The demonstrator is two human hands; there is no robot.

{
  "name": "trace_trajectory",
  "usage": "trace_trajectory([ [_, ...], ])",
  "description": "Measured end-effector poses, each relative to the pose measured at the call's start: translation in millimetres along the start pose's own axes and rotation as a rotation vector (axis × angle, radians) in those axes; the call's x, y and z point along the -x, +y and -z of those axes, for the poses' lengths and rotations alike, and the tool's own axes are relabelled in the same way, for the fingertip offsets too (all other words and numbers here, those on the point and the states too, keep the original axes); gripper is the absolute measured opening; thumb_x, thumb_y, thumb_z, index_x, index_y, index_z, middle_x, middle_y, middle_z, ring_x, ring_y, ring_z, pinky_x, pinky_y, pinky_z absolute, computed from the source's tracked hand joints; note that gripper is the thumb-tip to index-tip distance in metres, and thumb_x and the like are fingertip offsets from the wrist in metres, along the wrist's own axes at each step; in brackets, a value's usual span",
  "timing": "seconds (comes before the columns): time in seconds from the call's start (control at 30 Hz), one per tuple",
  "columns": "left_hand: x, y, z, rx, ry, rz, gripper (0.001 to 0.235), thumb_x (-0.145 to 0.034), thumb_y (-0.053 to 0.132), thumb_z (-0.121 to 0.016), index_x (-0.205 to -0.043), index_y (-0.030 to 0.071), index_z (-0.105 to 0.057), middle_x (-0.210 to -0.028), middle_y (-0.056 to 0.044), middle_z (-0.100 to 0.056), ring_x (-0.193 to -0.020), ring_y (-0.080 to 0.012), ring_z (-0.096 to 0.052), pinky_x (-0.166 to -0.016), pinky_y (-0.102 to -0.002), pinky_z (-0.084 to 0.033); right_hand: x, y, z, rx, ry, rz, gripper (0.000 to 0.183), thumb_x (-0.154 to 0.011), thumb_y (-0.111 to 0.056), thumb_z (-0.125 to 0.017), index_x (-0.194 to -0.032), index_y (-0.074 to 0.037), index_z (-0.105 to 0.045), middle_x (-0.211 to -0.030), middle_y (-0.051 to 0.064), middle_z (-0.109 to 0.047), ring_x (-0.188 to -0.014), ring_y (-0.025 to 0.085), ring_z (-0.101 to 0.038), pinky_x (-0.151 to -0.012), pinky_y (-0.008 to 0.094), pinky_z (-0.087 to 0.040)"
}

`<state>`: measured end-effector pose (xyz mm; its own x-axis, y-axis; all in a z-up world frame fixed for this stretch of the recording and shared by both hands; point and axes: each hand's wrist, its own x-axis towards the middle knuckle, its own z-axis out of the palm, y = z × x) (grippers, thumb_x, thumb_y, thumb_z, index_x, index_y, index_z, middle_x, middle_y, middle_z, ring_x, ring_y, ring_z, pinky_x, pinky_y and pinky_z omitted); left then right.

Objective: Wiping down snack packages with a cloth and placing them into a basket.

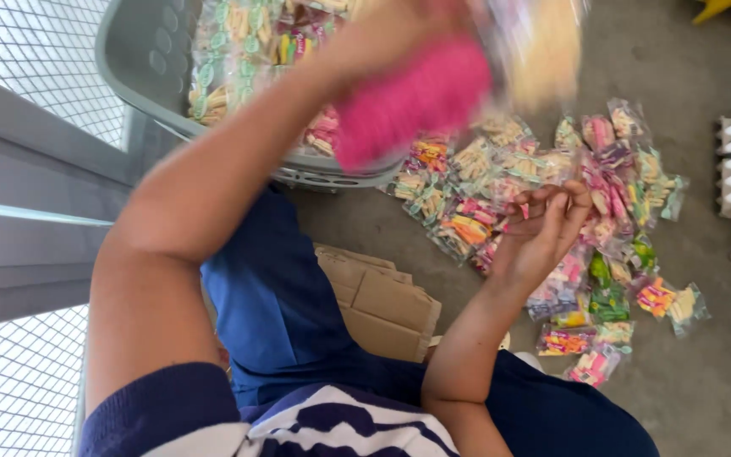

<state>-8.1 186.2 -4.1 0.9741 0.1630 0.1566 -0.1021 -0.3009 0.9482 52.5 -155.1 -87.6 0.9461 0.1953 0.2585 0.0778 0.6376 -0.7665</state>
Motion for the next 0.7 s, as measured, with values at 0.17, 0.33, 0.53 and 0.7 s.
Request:
trace_trajectory([
  [0.17, 23, -46, 80, 0.033, 0.068, 0.240, 0.054, -0.094, 0.055, -0.062, -0.122, 0.010, -0.073, -0.110, -0.012, -0.078, -0.100, -0.0245, -0.074, -0.090, -0.038, -0.059, -27, 15, 44, 0.068, 0.017, -0.143, 0.006, -0.112, -0.016, -0.060, -0.116, -0.013, -0.057, -0.098, 0.003, -0.063, -0.087, 0.015, -0.061, -0.078, 0.030, -0.051],
  [0.33, 37, -72, 121, 0.058, 0.130, 0.469, 0.055, -0.093, 0.056, -0.064, -0.123, 0.011, -0.072, -0.110, -0.013, -0.077, -0.098, -0.0269, -0.074, -0.088, -0.040, -0.060, -49, 46, 79, 0.116, 0.149, -0.189, 0.005, -0.110, -0.016, -0.061, -0.114, -0.013, -0.059, -0.094, 0.002, -0.064, -0.084, 0.015, -0.062, -0.074, 0.029, -0.052],
  [0.53, 40, -123, 132, 0.103, 0.179, 0.758, 0.057, -0.091, 0.058, -0.067, -0.124, 0.011, -0.071, -0.110, -0.014, -0.075, -0.097, -0.0298, -0.073, -0.086, -0.043, -0.061, -54, 108, 113, 0.182, 0.221, -0.327, 0.007, -0.106, -0.017, -0.064, -0.111, -0.014, -0.061, -0.087, 0.002, -0.065, -0.077, 0.015, -0.063, -0.066, 0.030, -0.052],
  [0.7, 37, -128, 101, -0.783, 0.170, 0.424, 0.064, -0.090, 0.060, -0.078, -0.129, 0.011, -0.066, -0.110, -0.024, -0.069, -0.096, -0.0437, -0.067, -0.080, -0.053, -0.053, -39, 191, 155, 0.623, 0.291, -0.522, 0.008, -0.099, -0.019, -0.067, -0.103, -0.018, -0.061, -0.084, 0.000, -0.065, -0.073, 0.011, -0.064, -0.062, 0.025, -0.052],
])
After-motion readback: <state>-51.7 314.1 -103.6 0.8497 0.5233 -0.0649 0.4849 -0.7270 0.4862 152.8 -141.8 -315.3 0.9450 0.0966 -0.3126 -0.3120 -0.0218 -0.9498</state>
